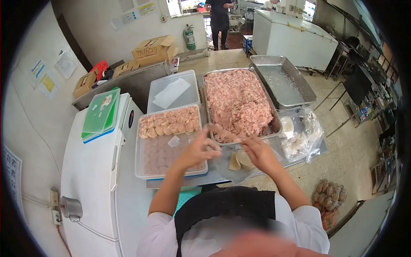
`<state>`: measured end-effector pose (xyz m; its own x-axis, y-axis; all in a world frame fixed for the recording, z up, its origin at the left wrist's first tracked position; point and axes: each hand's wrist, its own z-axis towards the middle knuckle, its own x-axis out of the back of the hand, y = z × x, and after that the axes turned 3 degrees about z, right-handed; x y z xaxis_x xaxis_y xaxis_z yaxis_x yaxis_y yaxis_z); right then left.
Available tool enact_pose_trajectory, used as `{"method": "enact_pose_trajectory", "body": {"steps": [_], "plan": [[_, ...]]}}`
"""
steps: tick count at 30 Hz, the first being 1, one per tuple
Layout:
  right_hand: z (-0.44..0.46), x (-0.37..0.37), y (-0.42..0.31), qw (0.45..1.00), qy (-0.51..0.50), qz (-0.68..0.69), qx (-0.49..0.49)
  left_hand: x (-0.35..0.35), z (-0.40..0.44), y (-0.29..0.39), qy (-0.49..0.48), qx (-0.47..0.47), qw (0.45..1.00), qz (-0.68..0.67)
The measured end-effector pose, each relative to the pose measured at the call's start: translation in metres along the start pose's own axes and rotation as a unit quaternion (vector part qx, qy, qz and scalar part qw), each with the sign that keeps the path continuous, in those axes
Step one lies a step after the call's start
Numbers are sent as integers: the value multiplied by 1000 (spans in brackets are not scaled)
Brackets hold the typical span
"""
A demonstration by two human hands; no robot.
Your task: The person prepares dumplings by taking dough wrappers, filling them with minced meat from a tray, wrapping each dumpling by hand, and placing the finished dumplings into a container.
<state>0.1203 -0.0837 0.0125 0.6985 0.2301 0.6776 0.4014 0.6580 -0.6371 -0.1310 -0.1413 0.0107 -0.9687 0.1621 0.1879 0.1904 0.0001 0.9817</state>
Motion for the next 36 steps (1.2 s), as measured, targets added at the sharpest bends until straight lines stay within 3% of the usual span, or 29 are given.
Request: {"method": "enact_pose_trajectory", "body": {"steps": [4,8,10,13,19,21,25,28,31,34,36], "plan": [[20,-5,59,997,-32,-68,-14,-50,24,-11,8,-103,994,26],[20,20,124,999,14,41,31,-75,29,-33,22,-60,989,131],[20,26,145,995,27,91,-35,-97,39,-71,40,-65,978,192],[28,30,169,984,34,148,-94,-138,62,-107,68,-139,937,314],[30,23,218,980,8,172,-100,-206,79,-120,173,-131,850,480],[25,27,216,978,16,203,-50,-205,78,-131,171,-124,851,480],[25,34,226,945,-84,300,-102,-205,80,-139,176,-111,854,477],[30,19,246,938,-105,317,-96,-202,84,-133,160,-71,870,460],[29,20,247,920,-133,348,-123,-203,82,-120,162,-25,840,517],[29,16,251,924,-122,349,-99,-202,81,-108,214,-44,832,510],[29,14,254,930,-113,340,-82,-207,75,-99,248,4,822,512]]}}
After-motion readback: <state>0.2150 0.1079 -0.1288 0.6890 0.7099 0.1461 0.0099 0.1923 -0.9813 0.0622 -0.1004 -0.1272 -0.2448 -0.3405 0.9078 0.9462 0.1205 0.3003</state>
